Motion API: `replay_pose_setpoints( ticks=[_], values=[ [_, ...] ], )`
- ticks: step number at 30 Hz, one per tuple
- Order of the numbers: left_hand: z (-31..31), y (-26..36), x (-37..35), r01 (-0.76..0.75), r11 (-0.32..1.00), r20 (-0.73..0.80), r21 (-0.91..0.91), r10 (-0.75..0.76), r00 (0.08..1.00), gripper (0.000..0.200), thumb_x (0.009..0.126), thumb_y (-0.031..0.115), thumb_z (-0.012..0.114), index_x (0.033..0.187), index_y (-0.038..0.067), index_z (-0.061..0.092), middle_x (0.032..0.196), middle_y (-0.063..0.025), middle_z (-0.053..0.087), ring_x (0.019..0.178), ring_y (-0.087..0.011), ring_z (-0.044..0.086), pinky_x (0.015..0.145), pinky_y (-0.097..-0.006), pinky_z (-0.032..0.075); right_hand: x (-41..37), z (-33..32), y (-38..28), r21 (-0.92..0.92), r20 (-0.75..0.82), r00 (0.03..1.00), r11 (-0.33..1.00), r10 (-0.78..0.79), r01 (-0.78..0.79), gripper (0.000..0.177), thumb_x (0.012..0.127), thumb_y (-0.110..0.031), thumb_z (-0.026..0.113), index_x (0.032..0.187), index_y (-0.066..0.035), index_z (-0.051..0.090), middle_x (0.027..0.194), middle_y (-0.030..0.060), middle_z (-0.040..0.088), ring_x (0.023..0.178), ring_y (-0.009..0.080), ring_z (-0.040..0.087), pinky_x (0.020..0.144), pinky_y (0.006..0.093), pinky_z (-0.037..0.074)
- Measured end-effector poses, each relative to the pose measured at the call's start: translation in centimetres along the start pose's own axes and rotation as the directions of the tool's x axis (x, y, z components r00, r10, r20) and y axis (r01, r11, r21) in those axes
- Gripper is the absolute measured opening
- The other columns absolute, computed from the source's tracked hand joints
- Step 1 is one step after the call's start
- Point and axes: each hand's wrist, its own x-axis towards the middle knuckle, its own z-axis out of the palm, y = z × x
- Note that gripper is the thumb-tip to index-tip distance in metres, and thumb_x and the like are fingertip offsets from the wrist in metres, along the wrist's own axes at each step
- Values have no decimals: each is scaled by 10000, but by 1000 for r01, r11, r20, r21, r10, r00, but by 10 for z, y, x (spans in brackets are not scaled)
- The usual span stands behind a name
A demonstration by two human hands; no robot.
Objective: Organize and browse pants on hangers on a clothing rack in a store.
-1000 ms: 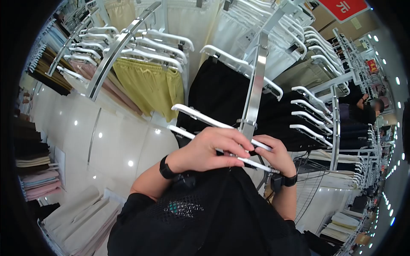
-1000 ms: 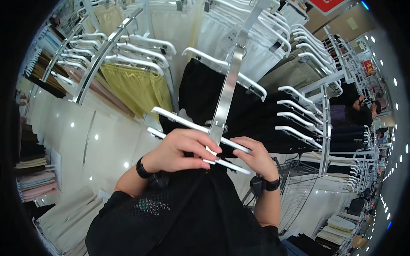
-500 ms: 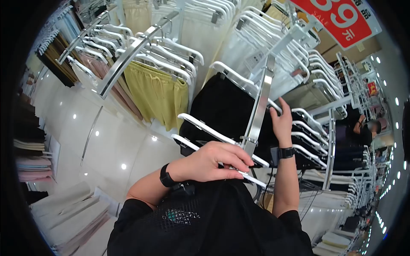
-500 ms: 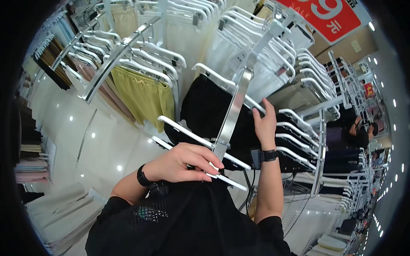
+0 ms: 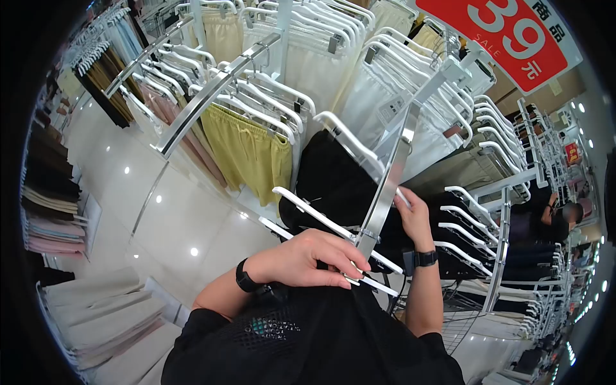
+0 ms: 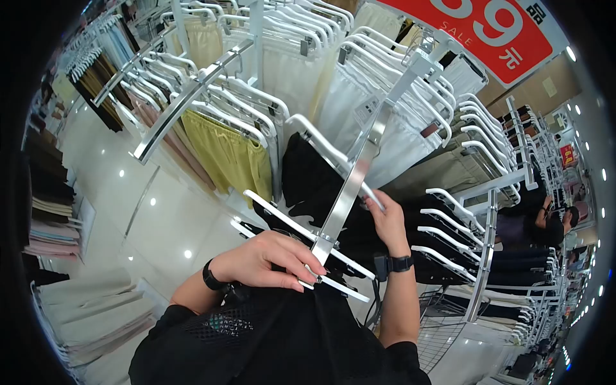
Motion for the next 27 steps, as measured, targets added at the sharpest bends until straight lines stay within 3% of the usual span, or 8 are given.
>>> replay_pose_setpoints(
  ticks=[5,9,11,13,16,18,23,27],
  values=[
    [-1,-3,0,9,1000,-4,-21,-9,1000,176,888,59,818,1061,38,800,1202,-102,764,957,-194,746,728,-282,589,-38,-5,-20,68,128,991,996,47,-56,252,1004,-109,694,1232,-5,723,1036,85,770,930,144,688,868,296,529],
    [0,-7,-2,-2,1000,-5,-23,2,1000,171,892,92,825,1054,44,802,1199,-100,766,941,-191,743,716,-279,583,-57,-16,-30,-10,235,970,998,60,-60,268,988,-88,701,1237,7,716,1039,96,760,916,162,682,854,299,529],
    [-1,-4,-3,65,996,11,-56,-65,998,196,869,65,830,1062,40,804,1184,-133,771,1033,-283,756,882,-371,599,-65,-19,-33,-28,271,959,997,80,-75,274,977,-75,705,1235,17,713,1036,101,750,902,178,675,838,303,527],
    [-2,-3,-2,69,995,9,-69,-68,998,194,871,56,826,1063,39,805,1187,-130,771,1020,-267,755,853,-354,599,-74,-20,-37,-22,283,955,996,91,-88,267,975,-65,701,1231,11,718,1025,94,747,900,167,669,833,306,526],
    [-5,0,0,81,993,20,-82,-79,997,198,872,44,821,1069,37,807,1197,-125,768,996,-234,752,791,-319,595,-88,-16,-45,13,264,956,991,127,-135,249,985,-42,685,1218,43,709,994,34,728,878,90,598,795,256,499],
    [-3,-3,-1,44,995,21,-85,-43,999,216,870,37,824,1086,38,808,1208,-125,763,971,-206,749,721,-286,589,-97,-12,-45,53,259,956,986,141,-160,248,989,-47,684,1220,43,707,989,25,726,877,86,594,794,251,494],
    [3,-13,-3,6,993,0,-120,-6,1000,207,876,34,822,1082,32,806,1199,-138,763,954,-211,754,726,-285,596,-102,-24,-33,58,185,974,988,128,-141,268,1011,-78,675,1257,26,697,1052,14,718,934,80,585,839,251,480],
    [3,-15,-3,-21,991,-22,-133,18,1000,204,880,32,821,1083,22,802,1190,-144,763,954,-208,757,731,-282,599,-85,-29,-19,18,74,994,996,86,-88,264,1024,-131,694,1244,14,705,985,9,705,889,88,591,809,256,489]
  ],
)
